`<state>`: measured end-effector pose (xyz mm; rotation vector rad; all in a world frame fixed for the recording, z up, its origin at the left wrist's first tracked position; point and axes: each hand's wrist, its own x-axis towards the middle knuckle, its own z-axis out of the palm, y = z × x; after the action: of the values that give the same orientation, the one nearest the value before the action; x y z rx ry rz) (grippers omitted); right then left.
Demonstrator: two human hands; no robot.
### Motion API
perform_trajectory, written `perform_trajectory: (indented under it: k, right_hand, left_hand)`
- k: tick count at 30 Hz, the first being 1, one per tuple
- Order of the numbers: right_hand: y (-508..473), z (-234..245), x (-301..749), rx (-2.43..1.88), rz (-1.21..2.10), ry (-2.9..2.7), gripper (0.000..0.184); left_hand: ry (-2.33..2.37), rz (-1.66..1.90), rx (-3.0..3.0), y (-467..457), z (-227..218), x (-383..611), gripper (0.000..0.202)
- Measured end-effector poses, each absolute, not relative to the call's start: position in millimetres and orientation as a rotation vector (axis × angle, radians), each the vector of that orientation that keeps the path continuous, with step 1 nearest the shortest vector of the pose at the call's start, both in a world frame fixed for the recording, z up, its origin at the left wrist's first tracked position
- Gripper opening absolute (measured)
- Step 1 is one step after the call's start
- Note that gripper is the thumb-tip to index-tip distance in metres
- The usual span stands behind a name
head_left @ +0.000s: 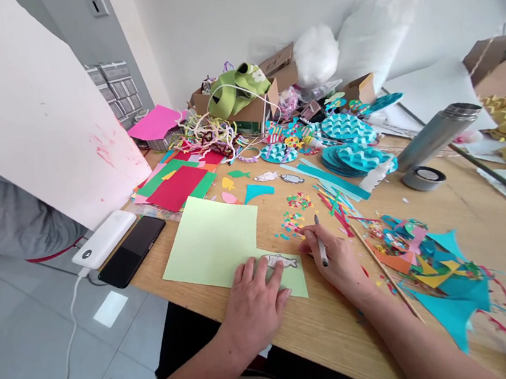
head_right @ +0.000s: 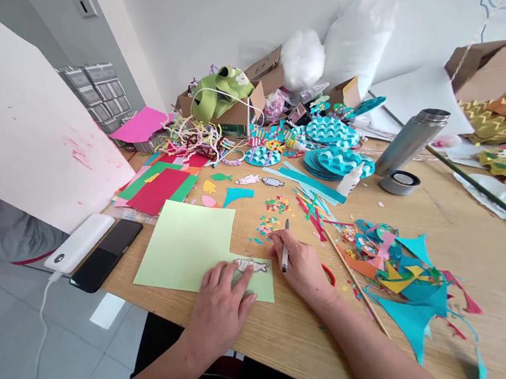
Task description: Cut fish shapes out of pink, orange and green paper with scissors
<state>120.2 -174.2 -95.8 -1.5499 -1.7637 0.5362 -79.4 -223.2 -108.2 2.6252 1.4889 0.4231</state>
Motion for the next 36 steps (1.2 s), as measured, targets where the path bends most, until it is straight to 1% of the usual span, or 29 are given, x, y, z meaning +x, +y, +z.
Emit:
perform_trajectory:
  k: [4, 9, 24, 36]
  right_hand:
    - [-173.8, -93.0, 120.3, -1.585, 0.515, -1.757, 0.026]
    - [-173.9, -89.9, 120.2, -1.593, 0.484, -1.764, 0.027]
    - [-171.9, -102.9, 124.1, -1.563, 0.518, -1.749, 0.033]
    - [-170.7, -106.4, 125.8, -1.548, 0.541, -1.748, 0.031]
  left_hand:
    - [1.479, 0.427, 2.611, -222.8, -108.1, -79.6, 0.046]
    - [1.481, 0.42, 2.6, -222.6, -107.1, -79.2, 0.046]
    - [1.494, 0.399, 2.606, -223.1, -105.1, -78.4, 0.045]
    - [1.497, 0.409, 2.612, -221.9, -106.6, -79.1, 0.044]
